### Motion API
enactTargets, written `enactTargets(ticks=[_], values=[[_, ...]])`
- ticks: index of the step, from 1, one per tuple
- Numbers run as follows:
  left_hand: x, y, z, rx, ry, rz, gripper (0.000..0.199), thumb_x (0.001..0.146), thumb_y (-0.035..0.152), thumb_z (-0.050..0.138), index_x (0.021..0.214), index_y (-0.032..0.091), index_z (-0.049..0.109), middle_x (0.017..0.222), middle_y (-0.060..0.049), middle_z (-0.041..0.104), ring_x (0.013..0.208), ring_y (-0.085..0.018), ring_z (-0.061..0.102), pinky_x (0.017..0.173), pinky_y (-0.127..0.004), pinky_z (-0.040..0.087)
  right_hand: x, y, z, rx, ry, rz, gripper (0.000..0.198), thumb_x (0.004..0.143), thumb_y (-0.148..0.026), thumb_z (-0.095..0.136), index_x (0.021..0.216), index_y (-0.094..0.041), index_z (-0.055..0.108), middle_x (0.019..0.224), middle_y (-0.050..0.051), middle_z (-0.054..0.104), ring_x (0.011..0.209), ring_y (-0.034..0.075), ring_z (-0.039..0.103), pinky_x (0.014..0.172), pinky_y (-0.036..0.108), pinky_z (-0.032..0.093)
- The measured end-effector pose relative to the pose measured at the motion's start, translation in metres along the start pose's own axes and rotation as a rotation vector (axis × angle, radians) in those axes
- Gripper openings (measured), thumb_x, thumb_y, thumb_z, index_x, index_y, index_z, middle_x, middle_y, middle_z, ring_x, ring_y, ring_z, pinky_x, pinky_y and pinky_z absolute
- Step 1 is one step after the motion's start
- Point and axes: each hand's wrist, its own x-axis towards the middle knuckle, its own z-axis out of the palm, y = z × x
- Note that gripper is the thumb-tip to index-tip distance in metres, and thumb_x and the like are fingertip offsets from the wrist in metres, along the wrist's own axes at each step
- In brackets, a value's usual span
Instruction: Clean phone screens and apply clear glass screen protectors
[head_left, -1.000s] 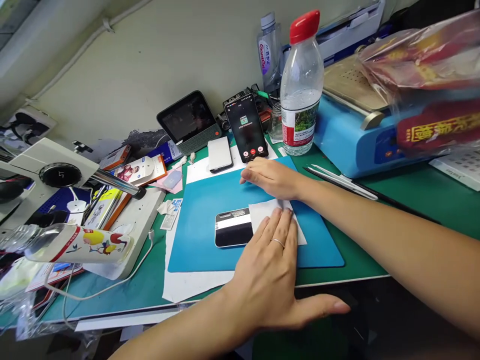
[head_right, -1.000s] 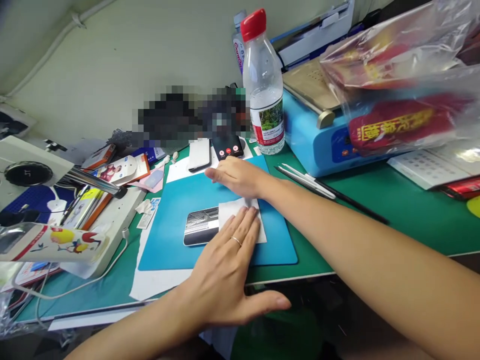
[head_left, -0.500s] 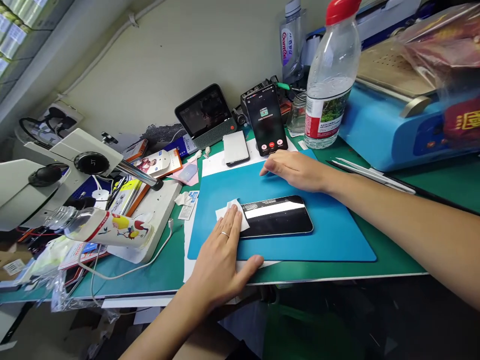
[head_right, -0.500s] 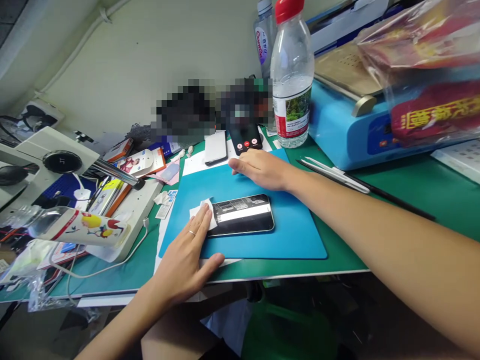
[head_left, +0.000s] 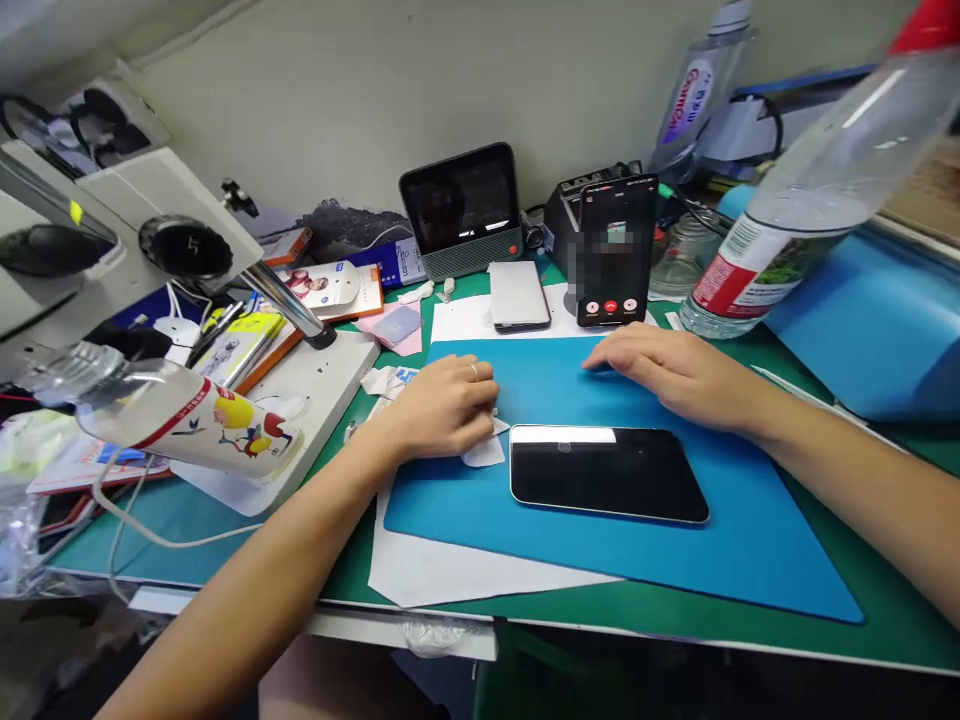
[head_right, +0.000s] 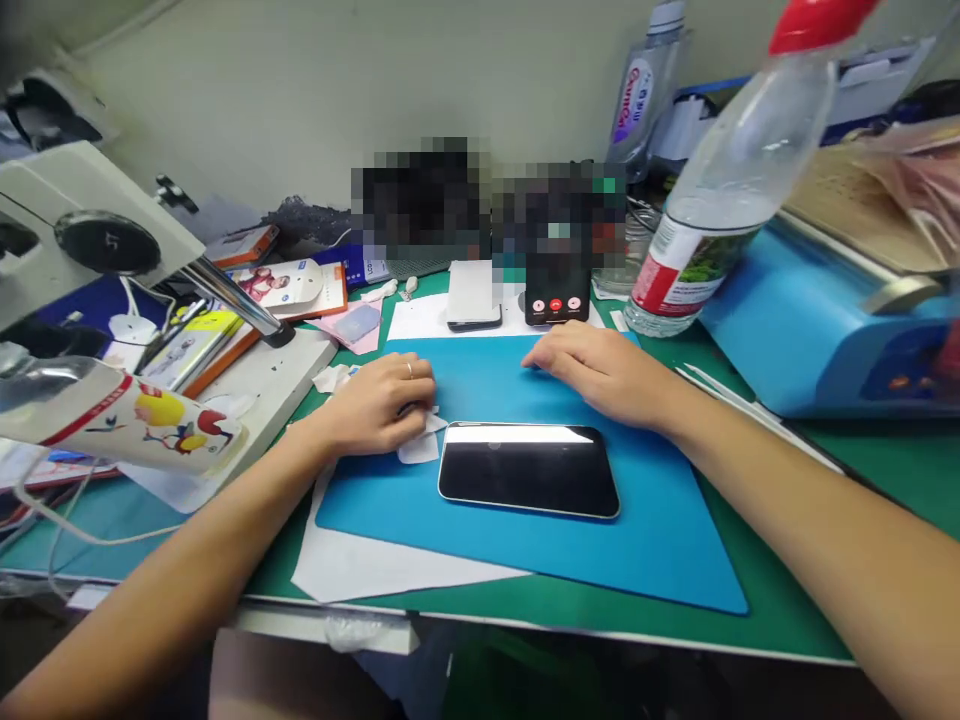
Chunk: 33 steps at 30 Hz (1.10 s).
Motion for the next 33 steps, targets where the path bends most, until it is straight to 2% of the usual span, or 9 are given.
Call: enactTargets(ticks=[3, 6, 8, 10, 12, 14, 20, 26, 33], values=[[-0.008, -0.006, 0.0, -0.11, 0.042, 0.068, 0.02, 0.081, 0.02, 0.049, 0.061, 0.021, 0.047, 0.079, -0.005, 0.057, 0.075, -0.021, 0.05, 0.07, -0.038, 0.04, 0.0, -0.008, 0.0, -0.088, -0.045, -0.035, 0.033, 0.099, -0.047, 0.051, 0.105, -0.026, 0.077, 0.108, 0.008, 0.078, 0.103, 0.029, 0.07, 0.092, 0.048, 0.053], [-0.02, -0.007, -0.002, -0.185, 0.064, 0.073, 0.03, 0.083, 0.026, 0.054, 0.056, 0.021, 0.042, 0.07, -0.002, 0.051, 0.069, -0.019, 0.047, 0.066, -0.037, 0.036, 0.001, -0.03, 0.0, -0.138, -0.063, -0.076, 0.023, 0.098, -0.039, 0.056, 0.108, -0.029, 0.074, 0.106, 0.006, 0.077, 0.101, 0.029, 0.071, 0.09, 0.048, 0.054], [-0.022, -0.005, -0.001, -0.22, 0.082, 0.069, 0.033, 0.086, 0.041, 0.061, 0.063, 0.021, 0.049, 0.071, -0.001, 0.052, 0.07, -0.019, 0.048, 0.067, -0.036, 0.037, 0.004, -0.052, 0.002, -0.161, -0.074, -0.122, 0.021, 0.097, -0.034, 0.056, 0.108, -0.032, 0.073, 0.104, 0.006, 0.077, 0.098, 0.029, 0.071, 0.086, 0.047, 0.055], [-0.021, -0.001, 0.003, -0.245, 0.11, 0.067, 0.041, 0.085, 0.06, 0.066, 0.08, 0.02, 0.059, 0.079, -0.002, 0.056, 0.076, -0.021, 0.051, 0.071, -0.037, 0.039, 0.008, -0.074, 0.007, -0.186, -0.148, -0.179, 0.022, 0.096, -0.03, 0.057, 0.112, -0.033, 0.073, 0.104, 0.008, 0.076, 0.095, 0.029, 0.07, 0.078, 0.045, 0.057], [-0.018, 0.003, 0.01, -0.261, 0.128, 0.061, 0.059, 0.081, 0.075, 0.066, 0.097, 0.019, 0.061, 0.088, -0.004, 0.059, 0.082, -0.023, 0.053, 0.074, -0.037, 0.039, 0.012, -0.092, 0.014, -0.212, -0.226, -0.205, 0.026, 0.096, -0.026, 0.056, 0.116, -0.031, 0.072, 0.103, 0.008, 0.074, 0.09, 0.026, 0.069, 0.073, 0.041, 0.057], [-0.016, 0.007, 0.016, -0.263, 0.132, 0.047, 0.069, 0.077, 0.082, 0.065, 0.103, 0.018, 0.061, 0.093, -0.005, 0.059, 0.085, -0.024, 0.053, 0.076, -0.038, 0.039, 0.015, -0.099, 0.022, -0.22, -0.239, -0.216, 0.028, 0.097, -0.021, 0.053, 0.114, -0.029, 0.072, 0.099, 0.008, 0.072, 0.087, 0.023, 0.067, 0.071, 0.038, 0.057], [-0.016, 0.009, 0.019, -0.268, 0.096, 0.016, 0.07, 0.076, 0.077, 0.072, 0.11, 0.017, 0.061, 0.105, -0.008, 0.057, 0.091, -0.026, 0.053, 0.079, -0.038, 0.039, 0.01, -0.087, 0.041, -0.229, -0.142, -0.255, 0.027, 0.096, -0.015, 0.05, 0.109, -0.023, 0.072, 0.097, 0.01, 0.07, 0.087, 0.023, 0.063, 0.071, 0.037, 0.055], [-0.015, 0.009, 0.017, -0.299, 0.066, 0.053, 0.069, 0.075, 0.075, 0.074, 0.109, 0.018, 0.059, 0.105, -0.006, 0.057, 0.093, -0.026, 0.052, 0.083, -0.039, 0.04, 0.007, -0.083, 0.05, -0.228, -0.154, -0.25, 0.025, 0.096, -0.016, 0.051, 0.107, -0.022, 0.073, 0.1, 0.011, 0.07, 0.088, 0.025, 0.061, 0.074, 0.04, 0.055], [-0.013, 0.012, 0.019, -0.288, 0.047, 0.062, 0.059, 0.079, 0.065, 0.076, 0.106, 0.017, 0.056, 0.106, -0.007, 0.057, 0.094, -0.026, 0.052, 0.082, -0.039, 0.04, 0.008, -0.084, 0.052, -0.232, -0.144, -0.245, 0.022, 0.098, -0.017, 0.048, 0.097, -0.02, 0.07, 0.092, 0.01, 0.067, 0.082, 0.023, 0.057, 0.071, 0.039, 0.052]])
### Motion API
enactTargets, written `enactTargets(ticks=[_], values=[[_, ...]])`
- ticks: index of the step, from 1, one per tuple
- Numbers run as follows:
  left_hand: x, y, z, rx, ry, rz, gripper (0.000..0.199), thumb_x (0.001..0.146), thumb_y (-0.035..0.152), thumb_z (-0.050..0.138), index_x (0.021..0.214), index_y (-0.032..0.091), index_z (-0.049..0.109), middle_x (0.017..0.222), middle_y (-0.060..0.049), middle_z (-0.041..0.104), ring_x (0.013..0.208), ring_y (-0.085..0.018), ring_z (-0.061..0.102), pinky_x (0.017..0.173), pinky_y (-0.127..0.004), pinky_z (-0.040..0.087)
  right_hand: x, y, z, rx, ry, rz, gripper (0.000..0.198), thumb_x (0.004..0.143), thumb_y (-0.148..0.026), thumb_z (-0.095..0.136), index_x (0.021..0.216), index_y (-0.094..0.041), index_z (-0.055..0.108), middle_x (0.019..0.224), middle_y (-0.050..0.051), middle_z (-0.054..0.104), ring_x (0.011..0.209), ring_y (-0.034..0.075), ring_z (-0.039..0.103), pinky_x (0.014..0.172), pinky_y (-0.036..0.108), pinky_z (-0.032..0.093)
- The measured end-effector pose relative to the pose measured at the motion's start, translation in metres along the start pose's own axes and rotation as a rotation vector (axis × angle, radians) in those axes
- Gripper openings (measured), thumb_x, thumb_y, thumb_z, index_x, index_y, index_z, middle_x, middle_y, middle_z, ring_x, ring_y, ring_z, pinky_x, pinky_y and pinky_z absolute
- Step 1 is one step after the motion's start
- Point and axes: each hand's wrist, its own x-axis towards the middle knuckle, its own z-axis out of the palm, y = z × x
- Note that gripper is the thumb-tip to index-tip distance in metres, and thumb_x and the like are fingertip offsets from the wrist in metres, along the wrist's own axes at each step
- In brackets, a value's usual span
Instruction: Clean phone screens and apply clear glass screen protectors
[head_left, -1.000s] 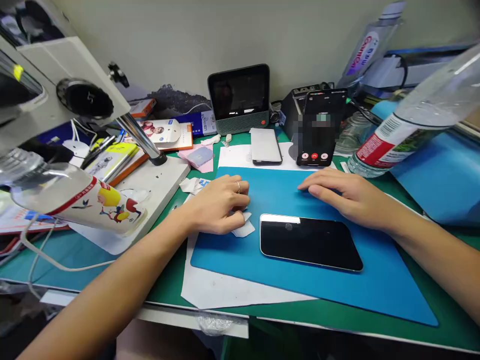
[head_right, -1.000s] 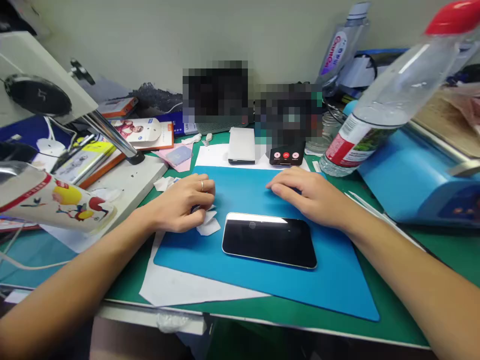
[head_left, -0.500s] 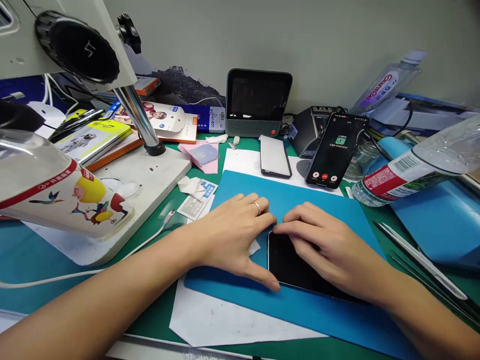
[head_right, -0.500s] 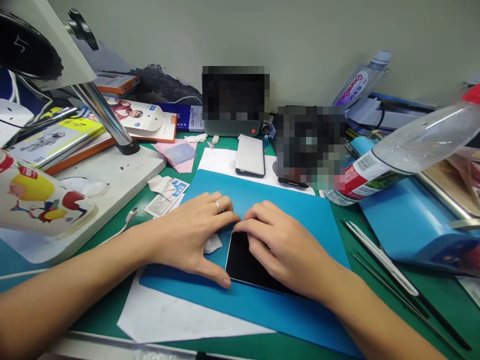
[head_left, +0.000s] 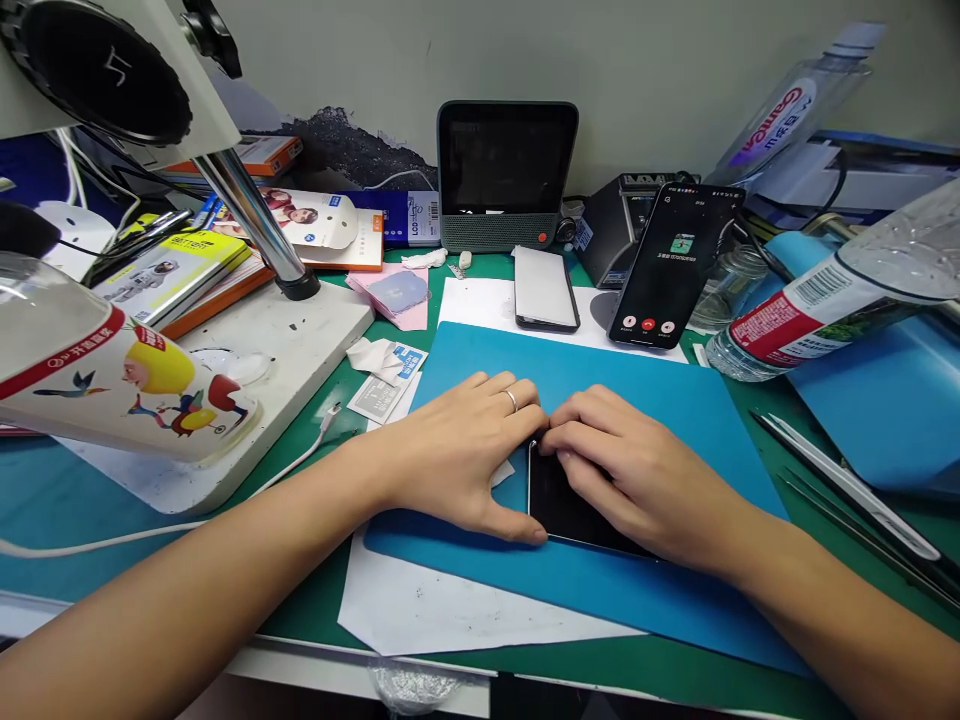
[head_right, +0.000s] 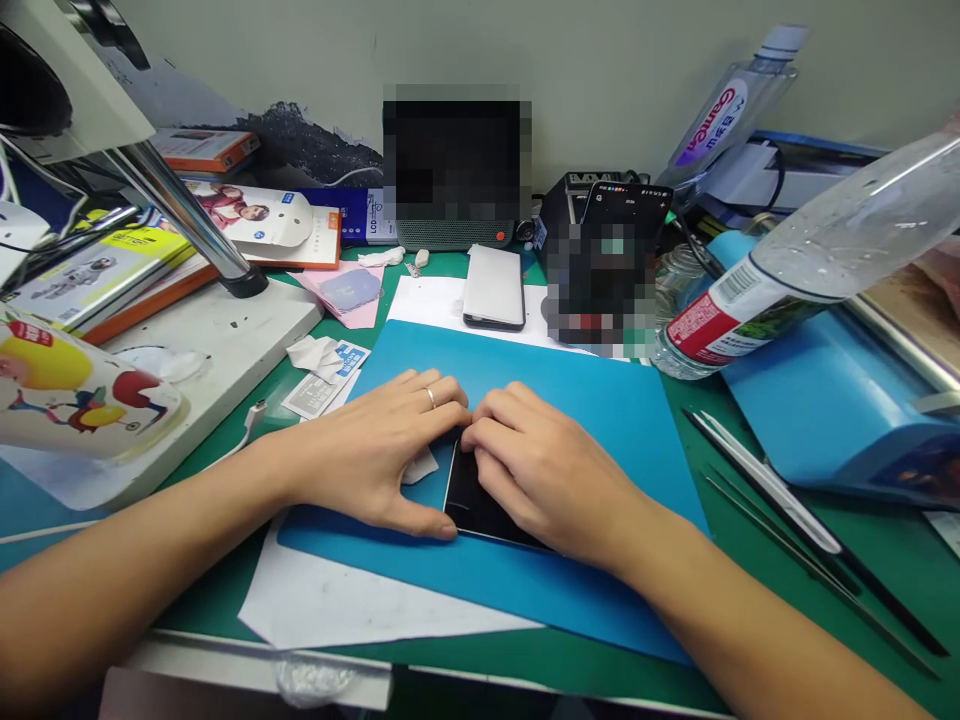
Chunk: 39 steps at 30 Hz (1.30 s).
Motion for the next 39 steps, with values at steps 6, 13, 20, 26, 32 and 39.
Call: enactTargets(ticks=[6, 13, 20, 26, 32, 39], values=[[0.0, -0.003, -0.0011, -0.04, -0.001, -0.004, 0.064, 0.077, 0.069, 0.076, 0.109, 0.018, 0.056, 0.105, -0.007, 0.058, 0.094, -0.026, 0.053, 0.085, -0.04, 0.04, 0.0011, 0.0005, -0.0003, -0.016, 0.012, -0.004, 0.021, 0.099, -0.018, 0.049, 0.101, -0.02, 0.069, 0.095, 0.01, 0.068, 0.083, 0.024, 0.057, 0.073, 0.04, 0.051], [0.0002, -0.0049, 0.0001, -0.033, 0.018, 0.008, 0.063, 0.079, 0.069, 0.074, 0.108, 0.017, 0.055, 0.104, -0.008, 0.058, 0.093, -0.025, 0.052, 0.081, -0.038, 0.039, 0.0006, 0.0032, 0.0023, -0.01, 0.007, -0.02, 0.02, 0.099, -0.015, 0.049, 0.103, -0.016, 0.069, 0.098, 0.011, 0.067, 0.087, 0.024, 0.056, 0.076, 0.039, 0.051], [-0.0001, -0.0069, 0.0005, -0.056, -0.003, 0.01, 0.063, 0.08, 0.071, 0.072, 0.108, 0.018, 0.055, 0.106, -0.008, 0.058, 0.095, -0.027, 0.052, 0.082, -0.039, 0.038, 0.0005, 0.0034, 0.0019, 0.006, 0.009, -0.024, 0.02, 0.1, -0.015, 0.049, 0.103, -0.017, 0.069, 0.098, 0.01, 0.067, 0.087, 0.023, 0.056, 0.075, 0.038, 0.05], [-0.0005, -0.0064, -0.0004, -0.045, -0.008, 0.009, 0.062, 0.081, 0.071, 0.07, 0.109, 0.018, 0.055, 0.107, -0.009, 0.058, 0.096, -0.027, 0.051, 0.082, -0.038, 0.038, 0.0012, 0.0044, 0.0041, 0.008, -0.011, -0.015, 0.02, 0.101, -0.015, 0.048, 0.104, -0.016, 0.067, 0.1, 0.01, 0.065, 0.089, 0.023, 0.056, 0.076, 0.037, 0.049], [-0.0005, -0.005, 0.0011, -0.027, 0.016, 0.005, 0.063, 0.079, 0.072, 0.071, 0.105, 0.017, 0.054, 0.105, -0.008, 0.057, 0.095, -0.027, 0.051, 0.081, -0.039, 0.038, 0.0017, 0.0043, 0.0053, -0.009, -0.027, -0.03, 0.018, 0.102, -0.016, 0.046, 0.104, -0.015, 0.064, 0.098, 0.01, 0.064, 0.088, 0.023, 0.054, 0.077, 0.037, 0.049], [-0.0006, -0.0027, -0.0003, -0.015, 0.002, -0.012, 0.062, 0.079, 0.07, 0.072, 0.105, 0.017, 0.054, 0.104, -0.007, 0.056, 0.094, -0.026, 0.05, 0.083, -0.039, 0.038, 0.0054, 0.0013, 0.0047, -0.029, -0.042, -0.011, 0.019, 0.103, -0.017, 0.043, 0.098, -0.018, 0.061, 0.094, 0.01, 0.063, 0.085, 0.024, 0.055, 0.076, 0.039, 0.048]])
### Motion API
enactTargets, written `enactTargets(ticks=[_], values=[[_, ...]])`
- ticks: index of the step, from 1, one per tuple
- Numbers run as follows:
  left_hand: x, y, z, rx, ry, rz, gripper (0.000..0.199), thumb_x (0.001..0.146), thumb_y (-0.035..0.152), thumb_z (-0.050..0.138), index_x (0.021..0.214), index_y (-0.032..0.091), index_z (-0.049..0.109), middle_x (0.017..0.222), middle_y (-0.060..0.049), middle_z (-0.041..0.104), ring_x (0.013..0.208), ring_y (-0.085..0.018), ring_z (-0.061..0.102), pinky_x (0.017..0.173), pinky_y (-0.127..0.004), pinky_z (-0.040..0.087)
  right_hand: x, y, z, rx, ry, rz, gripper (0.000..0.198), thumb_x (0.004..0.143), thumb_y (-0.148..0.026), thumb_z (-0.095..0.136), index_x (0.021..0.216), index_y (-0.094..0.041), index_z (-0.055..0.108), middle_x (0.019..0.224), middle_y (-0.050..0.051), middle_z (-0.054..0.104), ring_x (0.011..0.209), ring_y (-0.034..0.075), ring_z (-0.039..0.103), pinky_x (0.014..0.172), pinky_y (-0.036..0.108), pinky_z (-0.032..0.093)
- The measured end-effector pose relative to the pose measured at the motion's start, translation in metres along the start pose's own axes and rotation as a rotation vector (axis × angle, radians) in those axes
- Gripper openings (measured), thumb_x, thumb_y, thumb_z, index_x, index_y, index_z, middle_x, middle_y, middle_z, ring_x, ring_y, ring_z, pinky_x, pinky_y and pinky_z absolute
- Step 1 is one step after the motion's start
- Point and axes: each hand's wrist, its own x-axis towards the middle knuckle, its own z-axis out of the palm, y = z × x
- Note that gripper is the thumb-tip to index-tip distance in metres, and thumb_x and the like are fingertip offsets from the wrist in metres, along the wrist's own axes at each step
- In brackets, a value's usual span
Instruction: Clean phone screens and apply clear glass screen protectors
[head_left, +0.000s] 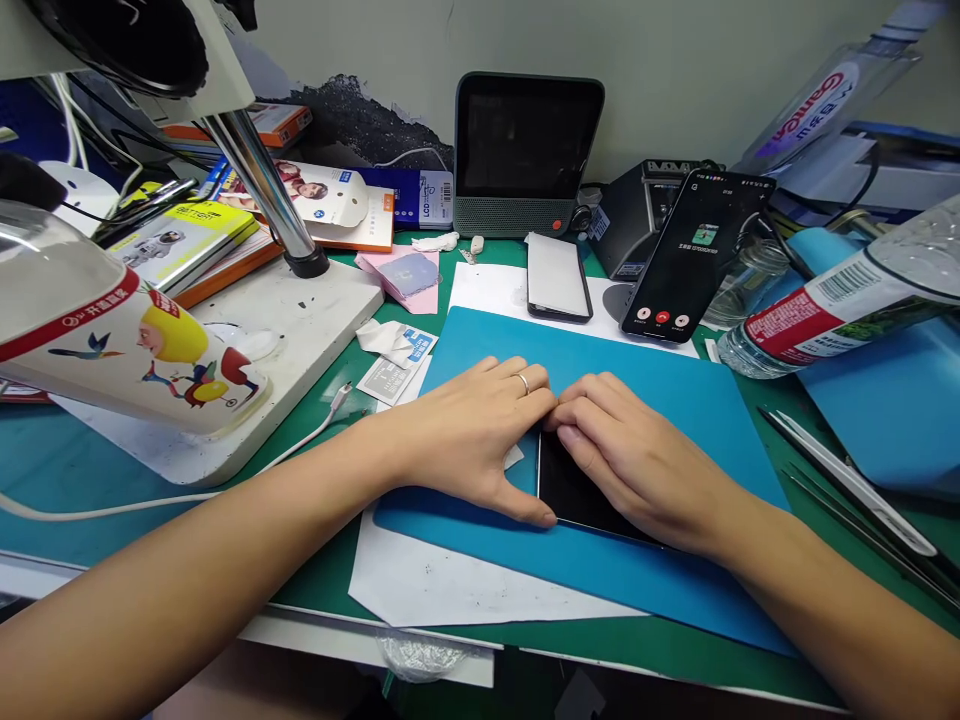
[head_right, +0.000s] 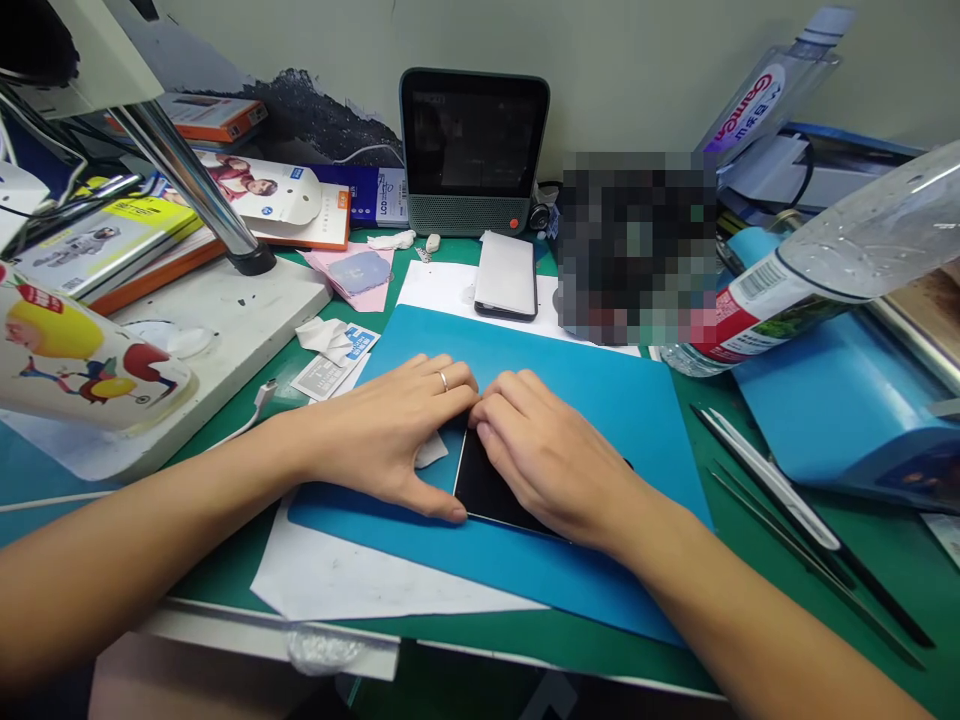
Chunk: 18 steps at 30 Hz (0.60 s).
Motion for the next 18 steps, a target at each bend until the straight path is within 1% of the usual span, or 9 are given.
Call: enactTargets(ticks=[8, 12, 15, 18], values=[[0.0005, 0.0, 0.0013, 0.002, 0.013, 0.002, 0.063, 0.078, 0.07, 0.073, 0.104, 0.016, 0.054, 0.103, -0.007, 0.056, 0.094, -0.026, 0.05, 0.083, -0.038, 0.039, 0.0007, -0.0004, 0.0011, 0.019, -0.011, 0.021, 0.017, 0.105, -0.018, 0.041, 0.098, -0.019, 0.057, 0.094, 0.008, 0.059, 0.086, 0.022, 0.053, 0.077, 0.038, 0.047], [0.0005, -0.0003, 0.0011, -0.007, 0.01, 0.004, 0.062, 0.079, 0.069, 0.072, 0.106, 0.016, 0.054, 0.105, -0.008, 0.058, 0.095, -0.026, 0.051, 0.083, -0.038, 0.039, -0.0004, 0.0001, 0.0007, 0.046, -0.026, 0.043, 0.017, 0.106, -0.022, 0.04, 0.101, -0.019, 0.056, 0.097, 0.008, 0.058, 0.088, 0.023, 0.052, 0.078, 0.039, 0.047], [0.0002, 0.0, 0.0005, -0.01, 0.018, 0.002, 0.062, 0.079, 0.07, 0.072, 0.106, 0.016, 0.055, 0.105, -0.008, 0.058, 0.094, -0.026, 0.052, 0.082, -0.038, 0.039, -0.0016, 0.0012, 0.0001, 0.093, -0.039, 0.068, 0.022, 0.107, -0.032, 0.038, 0.102, -0.02, 0.056, 0.099, 0.008, 0.058, 0.089, 0.023, 0.052, 0.078, 0.04, 0.046], [-0.0002, 0.0009, 0.0, -0.012, 0.022, -0.008, 0.062, 0.079, 0.07, 0.072, 0.106, 0.016, 0.056, 0.104, -0.008, 0.059, 0.094, -0.026, 0.052, 0.081, -0.038, 0.038, -0.0029, 0.0021, -0.0003, 0.163, -0.038, 0.087, 0.042, 0.106, -0.054, 0.032, 0.104, -0.02, 0.056, 0.101, 0.009, 0.058, 0.091, 0.025, 0.051, 0.078, 0.041, 0.046]])
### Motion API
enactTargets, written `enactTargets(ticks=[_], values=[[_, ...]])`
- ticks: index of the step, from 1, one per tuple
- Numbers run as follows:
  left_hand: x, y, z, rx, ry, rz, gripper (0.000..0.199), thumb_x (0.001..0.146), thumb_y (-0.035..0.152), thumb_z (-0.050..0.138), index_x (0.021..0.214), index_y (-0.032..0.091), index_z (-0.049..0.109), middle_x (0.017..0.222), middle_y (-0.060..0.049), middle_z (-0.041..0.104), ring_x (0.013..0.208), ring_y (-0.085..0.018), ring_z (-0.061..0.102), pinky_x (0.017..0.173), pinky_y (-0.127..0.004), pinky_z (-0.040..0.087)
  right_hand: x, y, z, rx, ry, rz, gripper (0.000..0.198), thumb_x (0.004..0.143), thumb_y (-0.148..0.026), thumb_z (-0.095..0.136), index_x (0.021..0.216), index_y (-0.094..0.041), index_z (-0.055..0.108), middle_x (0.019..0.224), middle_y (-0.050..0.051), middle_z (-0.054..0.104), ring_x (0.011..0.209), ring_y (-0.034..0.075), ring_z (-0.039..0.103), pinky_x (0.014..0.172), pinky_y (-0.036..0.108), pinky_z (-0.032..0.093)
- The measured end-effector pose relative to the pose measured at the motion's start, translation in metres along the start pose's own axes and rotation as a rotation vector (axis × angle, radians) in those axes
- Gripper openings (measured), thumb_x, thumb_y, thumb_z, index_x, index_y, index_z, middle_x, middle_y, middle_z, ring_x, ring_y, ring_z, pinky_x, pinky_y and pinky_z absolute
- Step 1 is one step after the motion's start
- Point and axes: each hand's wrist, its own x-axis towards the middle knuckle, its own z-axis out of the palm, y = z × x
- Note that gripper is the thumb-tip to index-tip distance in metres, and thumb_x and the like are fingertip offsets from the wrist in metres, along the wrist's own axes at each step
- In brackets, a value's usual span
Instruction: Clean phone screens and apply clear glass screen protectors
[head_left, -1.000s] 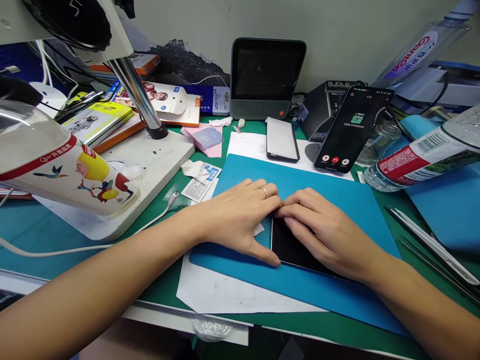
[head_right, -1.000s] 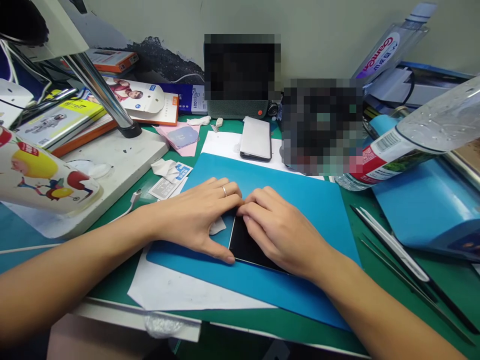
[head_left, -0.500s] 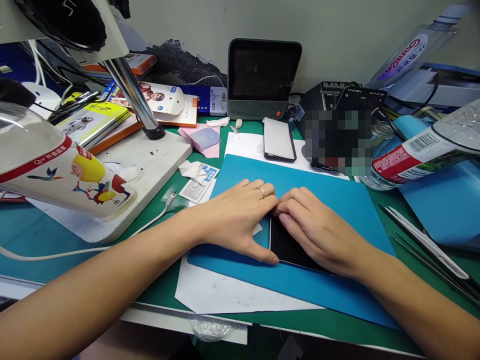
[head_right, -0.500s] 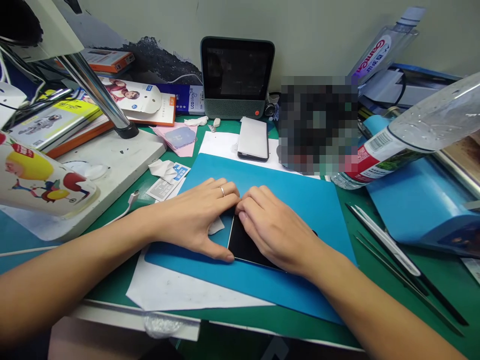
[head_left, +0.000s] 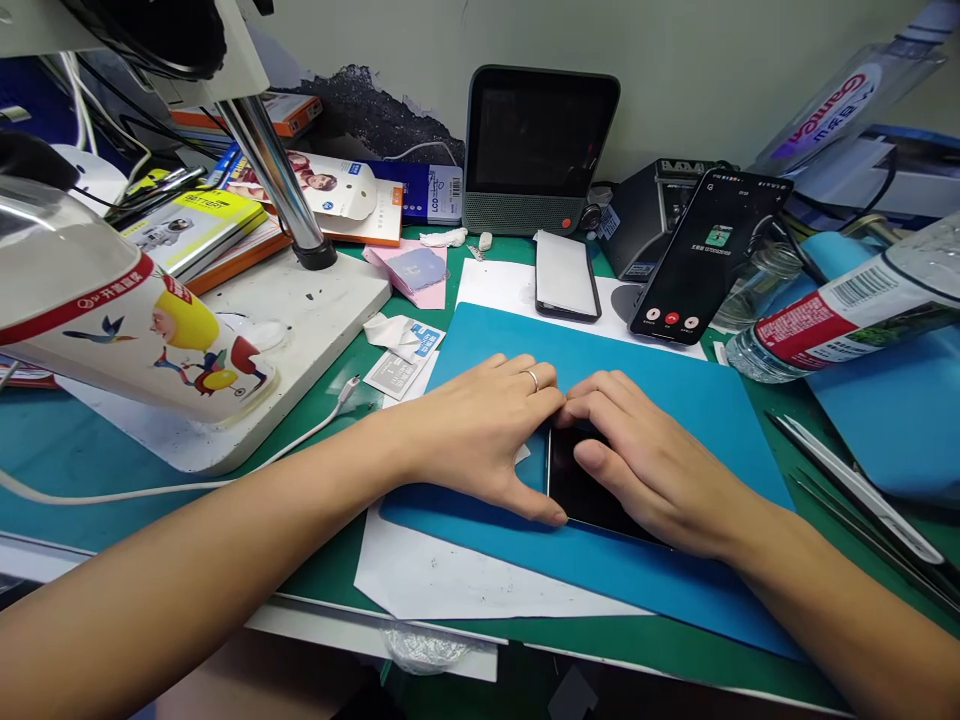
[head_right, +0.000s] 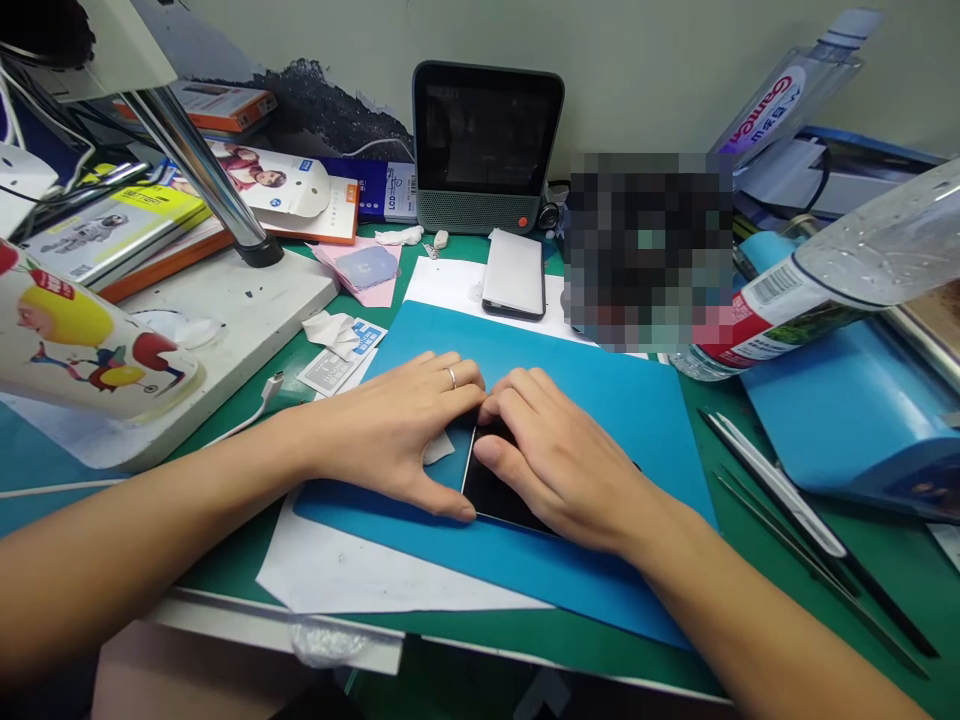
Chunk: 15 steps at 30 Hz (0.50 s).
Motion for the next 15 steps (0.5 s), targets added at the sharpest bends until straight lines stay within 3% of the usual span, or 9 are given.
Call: enactTargets(ticks=[3, 6, 15], values=[[-0.0004, 0.0008, -0.0002, 0.004, -0.004, -0.01, 0.063, 0.078, 0.069, 0.073, 0.108, 0.015, 0.057, 0.105, -0.009, 0.059, 0.094, -0.026, 0.052, 0.08, -0.038, 0.038, -0.0006, 0.0002, -0.0006, 0.043, 0.008, 0.009, 0.065, 0.097, -0.074, 0.021, 0.104, -0.02, 0.057, 0.101, 0.01, 0.058, 0.091, 0.026, 0.051, 0.078, 0.042, 0.047], [-0.0007, 0.0009, 0.0001, -0.001, -0.005, -0.011, 0.064, 0.079, 0.069, 0.073, 0.111, 0.015, 0.058, 0.108, -0.009, 0.059, 0.096, -0.027, 0.053, 0.081, -0.038, 0.039, 0.0, -0.0002, -0.0016, 0.057, 0.021, 0.022, 0.078, 0.088, -0.082, 0.012, 0.103, -0.021, 0.057, 0.102, 0.01, 0.058, 0.09, 0.026, 0.051, 0.078, 0.043, 0.047], [-0.0005, 0.0018, 0.0001, 0.007, -0.012, 0.003, 0.064, 0.079, 0.068, 0.073, 0.114, 0.015, 0.06, 0.107, -0.01, 0.06, 0.098, -0.029, 0.054, 0.085, -0.041, 0.041, -0.0022, -0.0001, -0.0027, 0.114, 0.091, 0.043, 0.078, 0.083, -0.088, 0.013, 0.099, -0.023, 0.054, 0.101, 0.01, 0.06, 0.091, 0.026, 0.055, 0.081, 0.043, 0.049]])
